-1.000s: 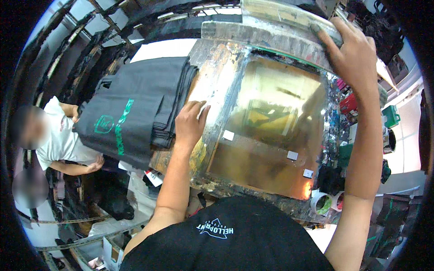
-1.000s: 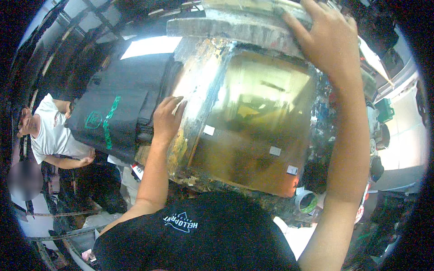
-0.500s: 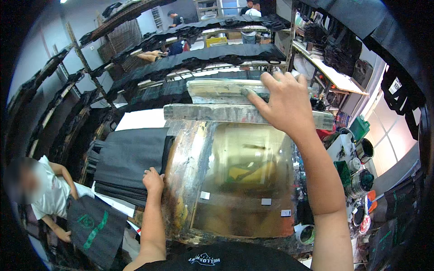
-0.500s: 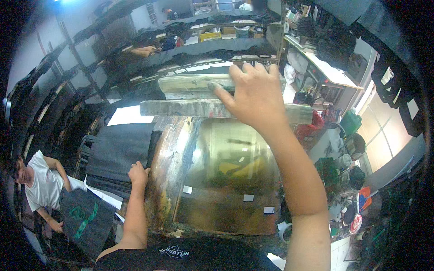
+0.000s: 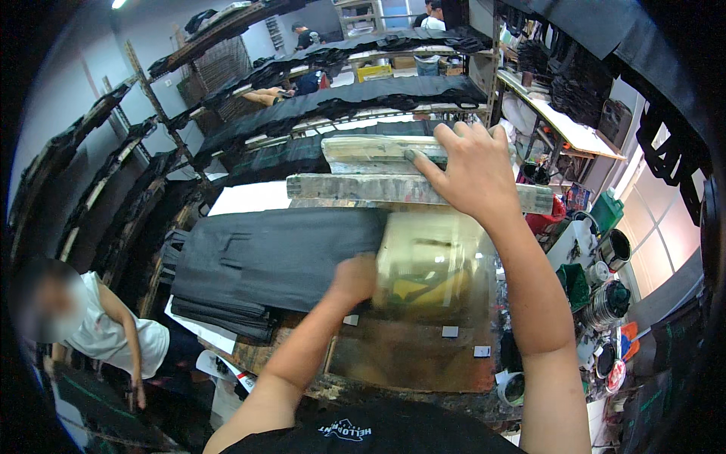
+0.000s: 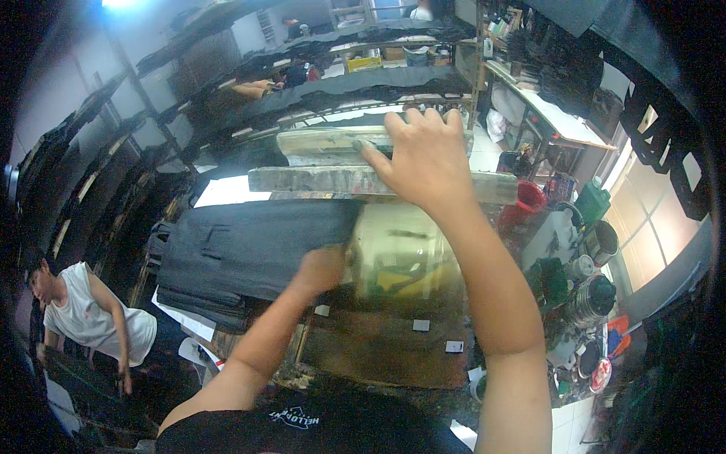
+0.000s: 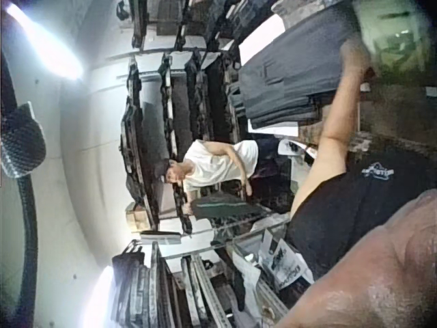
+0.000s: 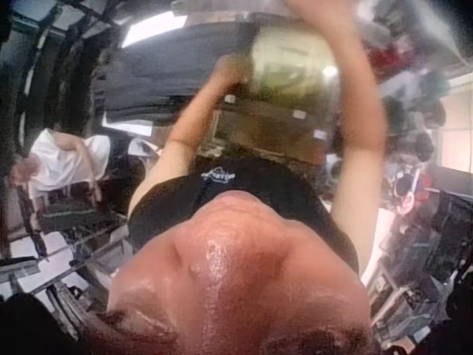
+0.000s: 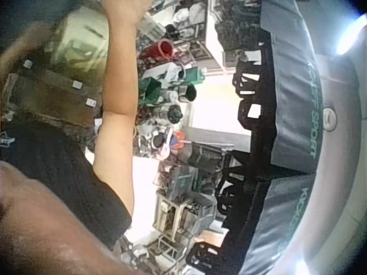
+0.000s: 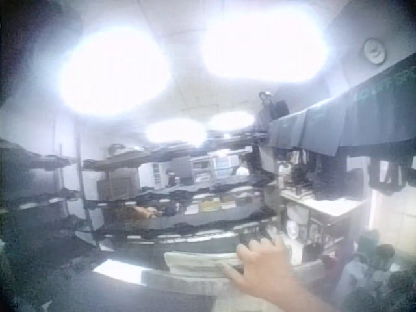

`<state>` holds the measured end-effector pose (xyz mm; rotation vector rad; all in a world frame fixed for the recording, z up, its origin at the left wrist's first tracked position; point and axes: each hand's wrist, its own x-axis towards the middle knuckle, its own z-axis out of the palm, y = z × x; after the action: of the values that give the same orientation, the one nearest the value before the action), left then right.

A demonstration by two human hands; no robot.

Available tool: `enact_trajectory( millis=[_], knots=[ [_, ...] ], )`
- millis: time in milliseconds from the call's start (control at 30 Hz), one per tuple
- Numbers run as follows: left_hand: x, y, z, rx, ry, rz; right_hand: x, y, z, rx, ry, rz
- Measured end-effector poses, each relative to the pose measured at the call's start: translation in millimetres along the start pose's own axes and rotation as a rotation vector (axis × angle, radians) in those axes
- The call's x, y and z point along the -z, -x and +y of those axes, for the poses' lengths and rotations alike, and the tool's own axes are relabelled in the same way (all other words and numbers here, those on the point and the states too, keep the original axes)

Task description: The person performs screen printing on black bags by placing a bag on a board, lowering a screen over it, and applying ink with a squeegee, then lifting the screen to reveal the printed logo and setting the bag aside.

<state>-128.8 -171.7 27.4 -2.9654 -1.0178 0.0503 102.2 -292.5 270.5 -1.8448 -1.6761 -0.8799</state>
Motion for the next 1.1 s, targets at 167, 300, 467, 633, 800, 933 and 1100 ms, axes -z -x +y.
enact_trajectory(
  millis=[167, 300, 467, 633, 800, 933, 1100],
  knots=[
    [3, -65, 132, -0.008, 0.264, -0.048, -6, -2, 1, 0.021, 0.001, 0.025],
    [-35, -94, 185, 0.001, 0.549, -0.036, -9, -3, 6, 0.041, 0.026, 0.075],
    [-63, -40, 162, -0.361, 0.646, -0.028, -11, -4, 10, 0.030, 0.068, 0.025],
    [-60, 35, 105, -0.335, 0.199, 0.136, 1, -18, 16, 0.021, -0.068, -0.243],
    [-86, 44, 113, -0.309, 0.206, 0.152, 1, -34, 18, -0.035, 0.011, -0.268],
    [-91, 45, 143, -0.218, 0.242, 0.152, 30, -16, -8, -0.098, -0.034, -0.291],
    [-88, 66, 170, -0.167, 0.276, 0.145, 12, -28, 3, -0.065, -0.034, -0.389]
  ],
)
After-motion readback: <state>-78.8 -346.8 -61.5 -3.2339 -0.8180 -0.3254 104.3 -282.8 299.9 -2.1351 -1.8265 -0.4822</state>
